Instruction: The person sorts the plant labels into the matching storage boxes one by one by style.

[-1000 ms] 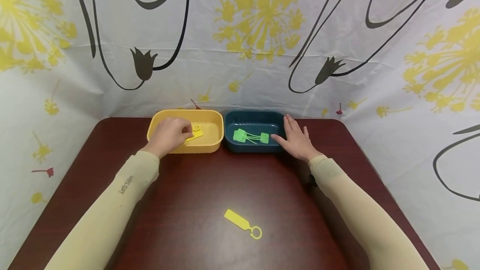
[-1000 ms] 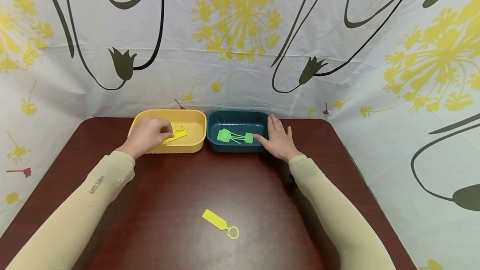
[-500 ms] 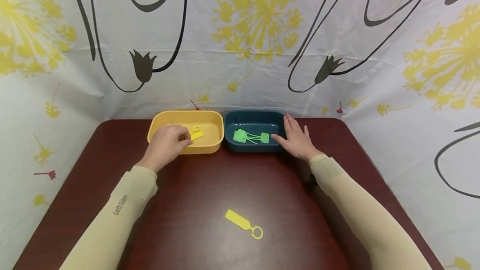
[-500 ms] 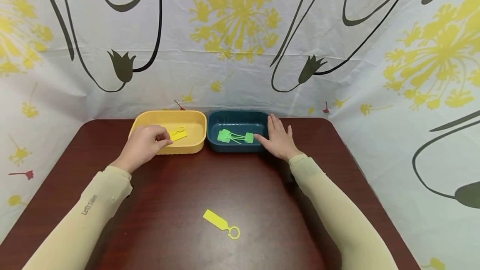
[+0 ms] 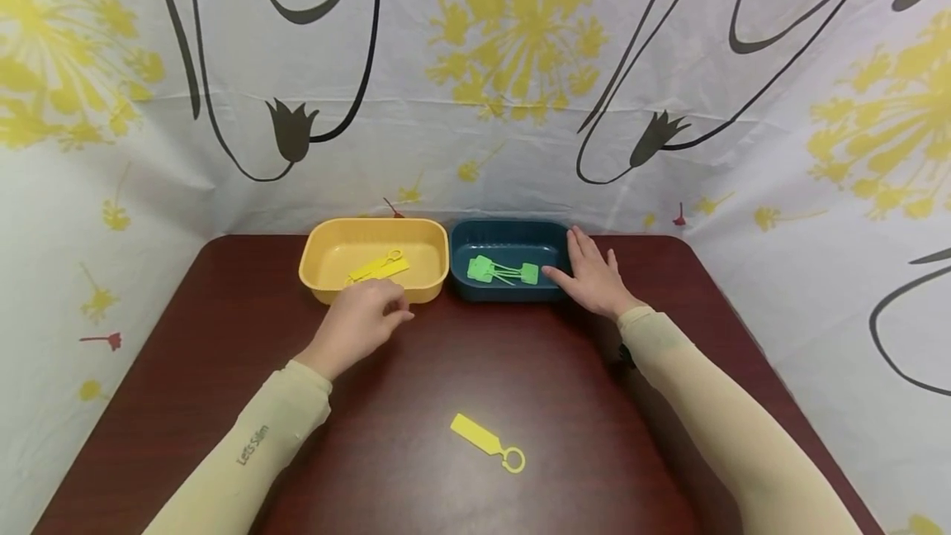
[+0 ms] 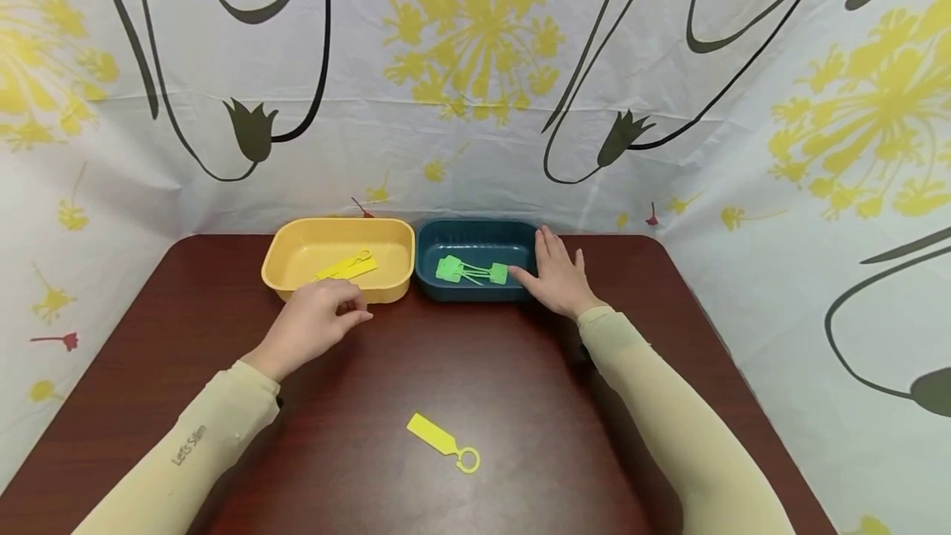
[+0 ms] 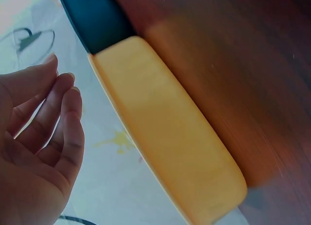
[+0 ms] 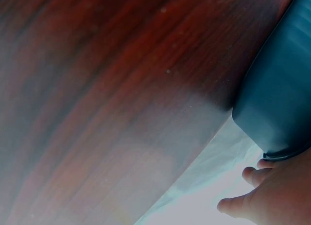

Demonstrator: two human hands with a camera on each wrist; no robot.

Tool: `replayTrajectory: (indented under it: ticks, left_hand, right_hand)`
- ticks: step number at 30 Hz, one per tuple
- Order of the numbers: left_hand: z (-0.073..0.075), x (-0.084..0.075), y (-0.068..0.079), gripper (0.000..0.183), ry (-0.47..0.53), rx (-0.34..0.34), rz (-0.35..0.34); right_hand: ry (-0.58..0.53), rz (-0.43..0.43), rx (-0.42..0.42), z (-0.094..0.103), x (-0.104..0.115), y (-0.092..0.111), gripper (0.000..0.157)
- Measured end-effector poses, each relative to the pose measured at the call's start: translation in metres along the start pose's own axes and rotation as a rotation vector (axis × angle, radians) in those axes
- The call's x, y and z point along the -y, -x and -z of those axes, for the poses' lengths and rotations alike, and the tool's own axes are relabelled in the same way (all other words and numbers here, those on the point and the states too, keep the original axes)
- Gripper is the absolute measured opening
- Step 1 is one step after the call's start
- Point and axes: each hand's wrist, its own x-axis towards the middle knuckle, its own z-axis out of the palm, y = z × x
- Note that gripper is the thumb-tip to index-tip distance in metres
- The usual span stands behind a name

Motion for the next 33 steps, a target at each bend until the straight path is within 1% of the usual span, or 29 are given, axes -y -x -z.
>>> replayTrajectory:
  ticks: [5, 11, 18, 23, 26, 33]
  left_hand:
    - [-0.006, -0.013, 0.008, 0.019, -0.051, 0.038, -0.052]
    - [-0.018, -0.023, 0.019, 0.022, -0.107, 0.079, -0.112]
    - [-0.035, -0.035, 0.032, 0.014, -0.126, 0.136, -0.207]
    - [-0.047, -0.042, 0.038, 0.025, -0.124, 0.226, -0.289]
    - [-0.051, -0.048, 0.039, 0.029, -0.131, 0.273, -0.328]
    - [-0.062, -0.058, 0.041, 0.042, -0.156, 0.312, -0.406]
  right_hand:
    - [-0.016, -0.008, -0.001, 0.001, 0.001, 0.002, 0.105]
    - [-0.016, -0.004, -0.006, 0.001, 0.001, 0.002, 0.104]
    - [-0.018, -0.010, -0.004, 0.003, 0.003, 0.004, 0.102]
    - [-0.014, -0.011, -0.003, 0.003, 0.003, 0.004, 0.102]
    - [-0.014, -0.011, -0.001, 0.003, 0.003, 0.004, 0.102]
    - [-0.009, -0.012, 0.005, 0.001, 0.002, 0.003, 0.104]
